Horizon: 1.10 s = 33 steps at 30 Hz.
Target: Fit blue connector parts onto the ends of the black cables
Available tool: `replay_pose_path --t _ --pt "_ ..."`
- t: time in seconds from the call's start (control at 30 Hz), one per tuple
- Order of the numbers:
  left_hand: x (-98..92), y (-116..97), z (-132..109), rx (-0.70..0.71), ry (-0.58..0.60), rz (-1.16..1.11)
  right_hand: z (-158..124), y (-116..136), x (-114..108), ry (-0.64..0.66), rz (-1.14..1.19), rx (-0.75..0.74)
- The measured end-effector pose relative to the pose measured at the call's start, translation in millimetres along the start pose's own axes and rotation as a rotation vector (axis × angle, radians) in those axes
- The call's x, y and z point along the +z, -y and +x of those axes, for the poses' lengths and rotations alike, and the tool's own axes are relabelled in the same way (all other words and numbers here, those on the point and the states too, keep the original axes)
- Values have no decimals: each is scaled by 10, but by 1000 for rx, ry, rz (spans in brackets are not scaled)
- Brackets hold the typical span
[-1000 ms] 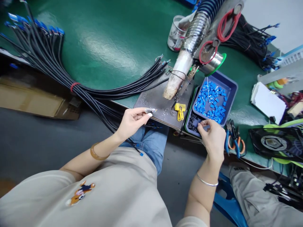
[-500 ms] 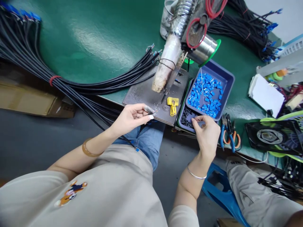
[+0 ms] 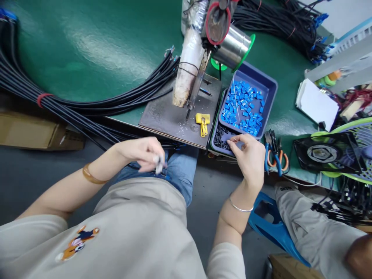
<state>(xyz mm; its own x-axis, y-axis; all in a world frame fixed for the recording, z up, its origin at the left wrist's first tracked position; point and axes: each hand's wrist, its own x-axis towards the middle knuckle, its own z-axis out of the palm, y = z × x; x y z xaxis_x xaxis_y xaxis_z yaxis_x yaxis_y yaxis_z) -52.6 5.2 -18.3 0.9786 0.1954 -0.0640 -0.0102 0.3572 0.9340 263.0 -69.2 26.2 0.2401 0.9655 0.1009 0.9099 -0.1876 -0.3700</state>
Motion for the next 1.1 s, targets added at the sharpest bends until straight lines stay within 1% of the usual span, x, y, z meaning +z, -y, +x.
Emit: replay_pose_path --t 0.07,0.1,0.13,0.17,0.23,0.3,0.37,0.47,0.57,0.7,0.8,0.9,1.03,1.1 --pt "-19 42 -100 79 -364 -242 49 -2 -42 61 -23 -33" --pt "-1 51 -128 117 -507 -316 80 3 -64 93 -37 -45" --pt "29 52 -138 145 -603 -366 114 13 -85 126 -55 -51" --pt "63 45 -133 165 -664 -401 149 29 -107 157 -74 -51" --pt "124 11 -88 193 -724 -442 213 71 -147 226 -107 -46" --pt "163 -30 -25 228 -754 -448 254 113 -175 289 -127 -51" --pt "182 -62 33 266 -777 -427 263 135 -184 295 -134 -44" --pt "196 -76 104 304 -803 -375 232 122 -158 188 -94 -16" --pt "211 -60 170 309 -834 -320 189 96 -114 84 -56 -16" --pt "228 -41 244 330 -858 -282 164 102 -74 37 -64 -26" --pt "241 -44 274 320 -857 -284 171 108 -51 51 -43 -37" --pt "252 -56 289 299 -840 -303 181 98 -32 101 -20 -55" --pt "249 -62 298 285 -771 -339 176 73 -26 164 14 -50" --pt "243 -61 296 277 -733 -351 164 53 -40 163 39 -24"
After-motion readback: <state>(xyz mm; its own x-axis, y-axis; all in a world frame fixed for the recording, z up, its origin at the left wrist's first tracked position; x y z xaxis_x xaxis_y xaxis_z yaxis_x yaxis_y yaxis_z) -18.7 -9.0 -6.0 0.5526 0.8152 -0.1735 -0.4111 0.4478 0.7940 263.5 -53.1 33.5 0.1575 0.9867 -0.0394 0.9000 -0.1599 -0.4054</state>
